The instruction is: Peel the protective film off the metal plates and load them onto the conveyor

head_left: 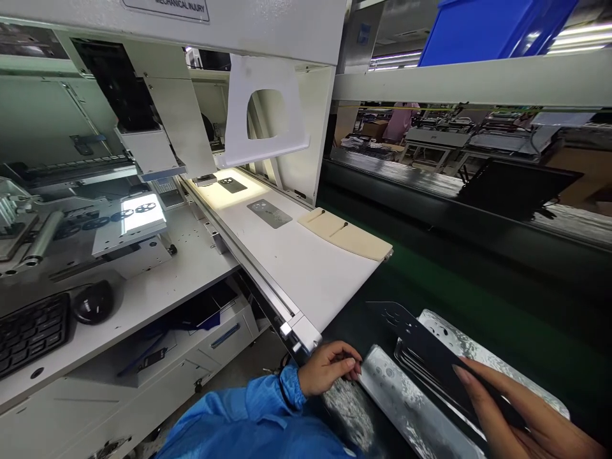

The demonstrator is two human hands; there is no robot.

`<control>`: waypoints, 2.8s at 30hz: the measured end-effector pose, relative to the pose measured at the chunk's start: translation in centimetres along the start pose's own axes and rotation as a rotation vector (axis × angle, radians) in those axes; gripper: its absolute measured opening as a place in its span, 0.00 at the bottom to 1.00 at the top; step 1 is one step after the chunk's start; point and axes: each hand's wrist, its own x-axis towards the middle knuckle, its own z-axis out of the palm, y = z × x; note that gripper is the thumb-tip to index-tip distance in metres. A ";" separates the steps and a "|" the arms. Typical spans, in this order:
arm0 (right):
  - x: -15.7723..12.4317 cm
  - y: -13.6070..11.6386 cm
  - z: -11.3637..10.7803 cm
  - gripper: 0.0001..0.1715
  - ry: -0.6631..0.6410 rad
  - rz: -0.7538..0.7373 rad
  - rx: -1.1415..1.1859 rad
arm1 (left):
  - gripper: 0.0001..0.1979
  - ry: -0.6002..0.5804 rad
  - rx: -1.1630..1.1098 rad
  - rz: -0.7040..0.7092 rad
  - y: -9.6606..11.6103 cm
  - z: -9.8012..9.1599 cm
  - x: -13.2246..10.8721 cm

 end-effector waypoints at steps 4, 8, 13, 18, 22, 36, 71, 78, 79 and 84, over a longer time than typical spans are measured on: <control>2.8 -2.4 0.8 0.13 -0.075 -0.158 0.040 | 0.26 0.008 0.009 -0.004 0.0 0.0 0.0; 6.6 -4.6 4.1 0.21 -0.035 -0.399 -0.098 | 0.26 0.011 0.028 0.002 -0.1 -0.2 -0.1; 10.0 -6.9 9.7 0.24 -0.125 -0.538 -0.263 | 0.27 0.006 0.067 -0.015 0.1 -0.2 -0.2; 10.1 -8.6 12.5 0.22 -0.545 -0.399 -0.184 | 0.27 0.014 0.041 -0.010 0.5 0.0 -0.2; 9.3 -9.4 12.3 0.37 -0.697 -0.320 -0.131 | 0.25 0.000 0.041 0.040 0.7 0.1 -0.3; 11.4 -10.3 12.8 0.44 -0.839 -0.149 -0.132 | 0.24 -0.021 -0.022 0.011 0.3 -0.1 -0.2; 6.5 -7.0 7.9 0.24 -0.494 -0.199 0.019 | 0.23 0.030 0.157 0.080 0.5 -0.2 -0.3; -5.3 2.3 0.1 0.24 -0.784 0.255 -0.138 | 0.13 -0.152 0.851 0.471 0.6 0.0 -1.0; -6.7 2.8 -0.5 0.29 -0.785 0.304 -0.205 | 0.13 -0.168 0.922 0.472 0.5 0.2 -1.2; -10.5 2.9 -0.4 0.50 -0.807 0.434 -0.324 | 0.15 -0.264 1.186 0.478 0.3 1.4 -1.2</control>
